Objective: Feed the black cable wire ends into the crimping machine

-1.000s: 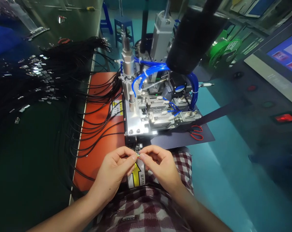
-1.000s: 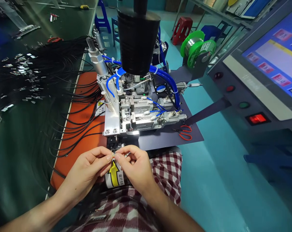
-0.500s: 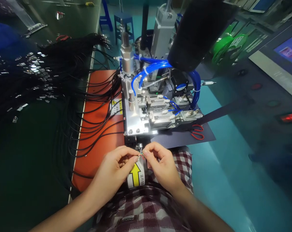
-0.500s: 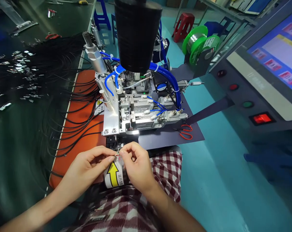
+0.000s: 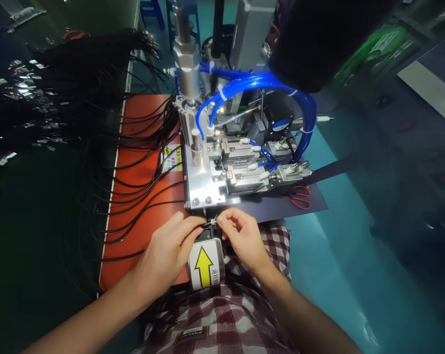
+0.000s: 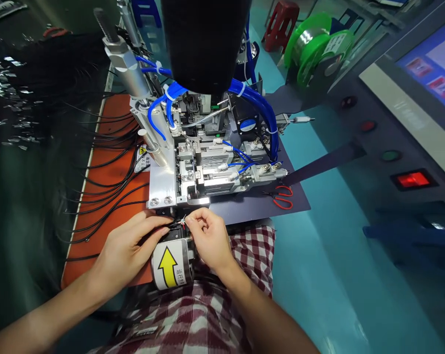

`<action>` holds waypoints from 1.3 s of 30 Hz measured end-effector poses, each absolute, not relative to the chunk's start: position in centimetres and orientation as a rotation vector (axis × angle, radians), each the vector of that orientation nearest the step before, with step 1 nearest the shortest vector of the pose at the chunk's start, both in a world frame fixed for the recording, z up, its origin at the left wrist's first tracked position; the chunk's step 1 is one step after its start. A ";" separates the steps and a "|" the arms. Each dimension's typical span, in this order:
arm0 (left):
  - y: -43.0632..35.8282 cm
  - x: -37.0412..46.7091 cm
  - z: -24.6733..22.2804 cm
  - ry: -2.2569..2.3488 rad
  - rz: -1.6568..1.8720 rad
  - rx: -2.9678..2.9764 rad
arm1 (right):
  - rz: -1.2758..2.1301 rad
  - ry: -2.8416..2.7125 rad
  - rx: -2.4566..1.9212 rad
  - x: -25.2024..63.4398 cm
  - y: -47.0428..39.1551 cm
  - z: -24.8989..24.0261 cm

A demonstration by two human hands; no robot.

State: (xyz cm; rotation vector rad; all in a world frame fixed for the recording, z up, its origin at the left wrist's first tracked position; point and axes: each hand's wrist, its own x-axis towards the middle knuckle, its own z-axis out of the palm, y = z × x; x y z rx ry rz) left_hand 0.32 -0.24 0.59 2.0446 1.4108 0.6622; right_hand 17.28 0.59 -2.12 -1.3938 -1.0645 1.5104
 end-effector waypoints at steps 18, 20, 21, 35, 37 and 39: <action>-0.6 0.1 -0.4 1.321 0.598 2.293 | 1.563 -1.056 -1.417 17.6 0.6 -2.2; -0.7 0.1 -0.3 1.326 0.587 2.299 | 1.574 -1.032 -1.410 17.6 0.7 -2.2; -0.7 0.1 -0.3 1.325 0.585 2.300 | 1.574 -1.024 -1.410 17.6 0.7 -2.2; -0.8 -0.1 -0.4 1.313 0.601 2.258 | 1.487 -1.103 -1.445 17.6 0.3 -2.6; -0.7 0.0 -0.4 1.314 0.597 2.256 | 1.494 -1.103 -1.464 17.6 0.4 -2.4; -0.7 0.0 -0.4 1.309 0.587 2.258 | 1.518 -1.091 -1.471 17.6 0.4 -2.3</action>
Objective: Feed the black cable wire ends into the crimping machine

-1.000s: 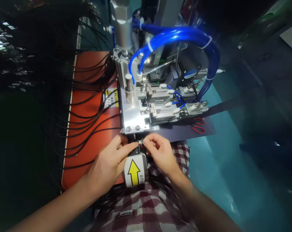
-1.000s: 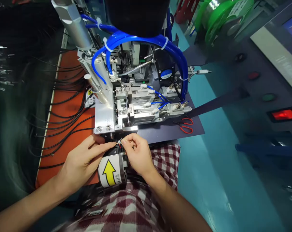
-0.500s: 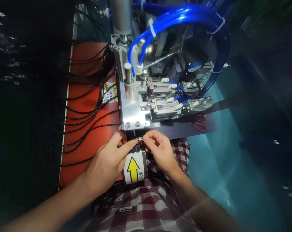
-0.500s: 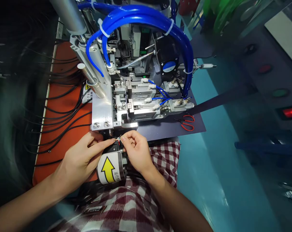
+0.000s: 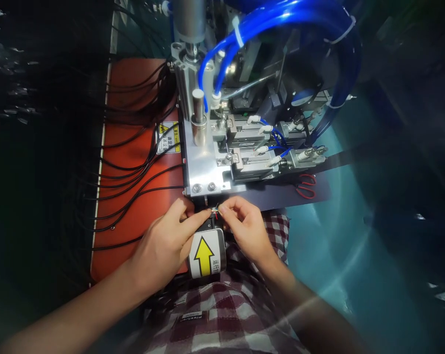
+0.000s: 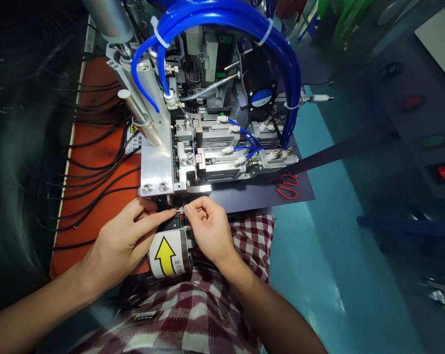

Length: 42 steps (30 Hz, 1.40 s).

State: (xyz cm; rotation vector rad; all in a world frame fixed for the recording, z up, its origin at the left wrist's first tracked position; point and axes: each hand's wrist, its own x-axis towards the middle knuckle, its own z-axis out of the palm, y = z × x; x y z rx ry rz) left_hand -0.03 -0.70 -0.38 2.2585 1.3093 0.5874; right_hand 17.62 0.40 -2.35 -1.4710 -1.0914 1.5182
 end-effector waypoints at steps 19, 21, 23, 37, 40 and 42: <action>-0.5 0.1 -0.5 1.278 0.610 2.269 | 1.573 -1.112 -1.430 17.9 0.8 -2.1; -0.5 0.1 -0.4 1.284 0.607 2.272 | 1.575 -1.106 -1.422 17.9 0.8 -2.2; -0.6 0.1 -0.4 1.294 0.592 2.276 | 1.577 -1.094 -1.421 17.8 0.7 -2.3; -0.7 -0.1 -0.4 1.308 0.506 2.454 | 1.314 -1.429 -1.591 17.7 0.7 -1.6; -0.7 0.0 -0.3 1.303 0.521 2.492 | 1.101 -1.594 -1.651 17.8 0.8 -1.3; -0.6 0.0 -0.2 1.298 0.514 2.501 | 1.268 -1.526 -1.645 17.9 0.9 -1.4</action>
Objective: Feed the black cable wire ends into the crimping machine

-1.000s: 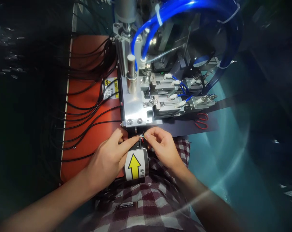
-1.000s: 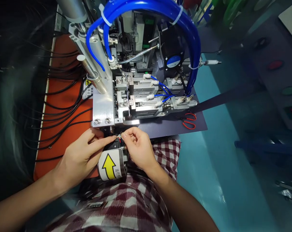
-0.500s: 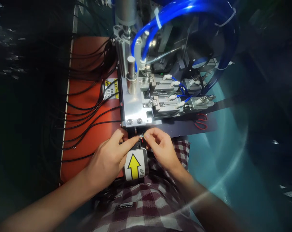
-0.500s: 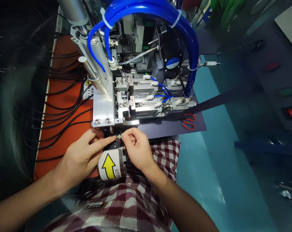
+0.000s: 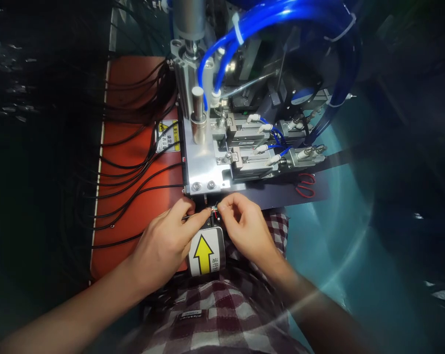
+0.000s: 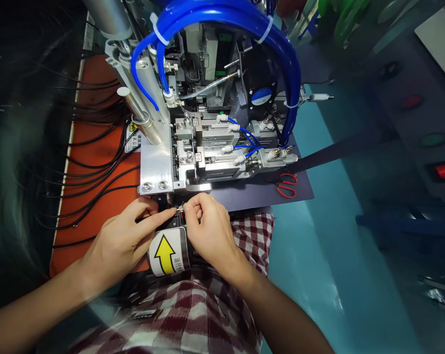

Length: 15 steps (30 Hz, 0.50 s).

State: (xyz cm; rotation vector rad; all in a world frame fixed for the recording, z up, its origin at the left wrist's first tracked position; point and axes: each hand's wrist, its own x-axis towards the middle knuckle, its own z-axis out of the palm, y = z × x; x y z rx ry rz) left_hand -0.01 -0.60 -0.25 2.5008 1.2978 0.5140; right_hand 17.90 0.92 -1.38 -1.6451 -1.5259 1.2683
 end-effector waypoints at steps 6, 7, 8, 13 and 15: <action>-0.5 0.0 -0.2 1.282 0.522 2.565 | 1.184 -1.535 -1.662 17.7 0.7 -1.8; -0.4 0.0 -0.2 1.280 0.522 2.581 | 1.098 -1.579 -1.672 17.6 0.6 -1.8; -0.4 0.0 -0.2 1.277 0.517 2.593 | 1.092 -1.591 -1.673 17.6 0.6 -1.8; -0.2 0.1 -0.1 1.266 0.468 2.643 | 1.307 -1.514 -1.605 17.8 0.7 -2.0; -0.1 0.1 -0.1 1.269 0.457 2.660 | 1.109 -1.637 -1.593 17.9 0.8 -1.9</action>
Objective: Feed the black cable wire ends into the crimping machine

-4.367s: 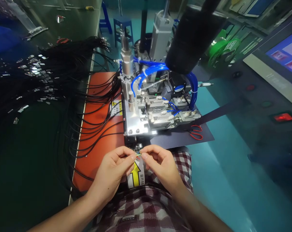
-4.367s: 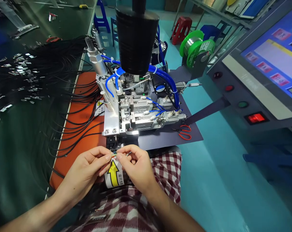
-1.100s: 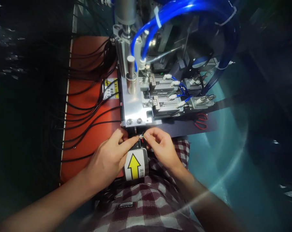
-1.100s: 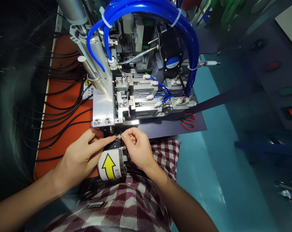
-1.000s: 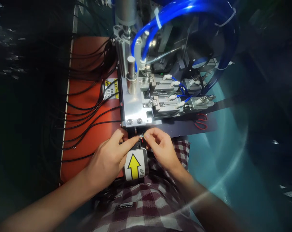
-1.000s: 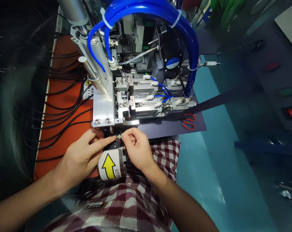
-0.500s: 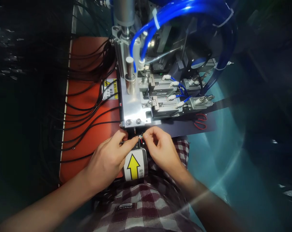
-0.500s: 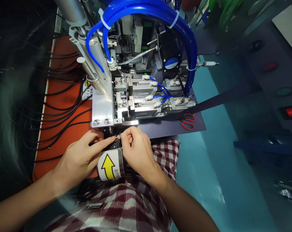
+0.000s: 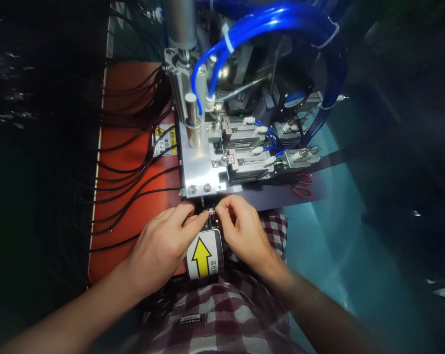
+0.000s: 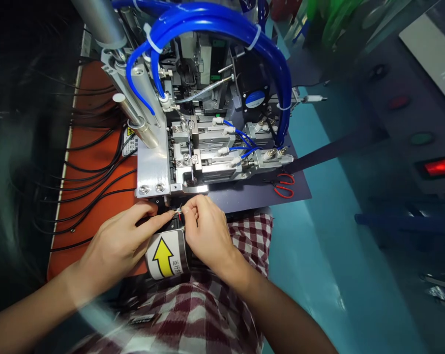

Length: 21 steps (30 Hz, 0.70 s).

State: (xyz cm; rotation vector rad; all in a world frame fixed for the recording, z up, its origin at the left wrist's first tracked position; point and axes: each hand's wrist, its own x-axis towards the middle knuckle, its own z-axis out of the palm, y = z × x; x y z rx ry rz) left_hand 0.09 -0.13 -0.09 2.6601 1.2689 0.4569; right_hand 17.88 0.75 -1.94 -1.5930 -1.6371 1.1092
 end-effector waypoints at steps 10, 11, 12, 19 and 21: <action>0.1 -0.3 -0.2 1.231 0.429 2.657 | 1.654 -1.213 -1.522 18.0 1.1 -2.1; 0.1 -0.3 -0.2 1.229 0.429 2.653 | 1.657 -1.207 -1.514 18.0 1.1 -2.2; 0.2 -0.3 -0.2 1.227 0.431 2.648 | 1.654 -1.207 -1.503 18.1 1.1 -2.3; 0.3 -0.3 0.1 1.264 0.289 2.652 | 1.258 -1.602 -1.541 18.1 0.8 -1.9; 0.2 -0.1 0.4 1.294 0.197 2.658 | 1.033 -1.790 -1.596 17.9 0.8 -1.2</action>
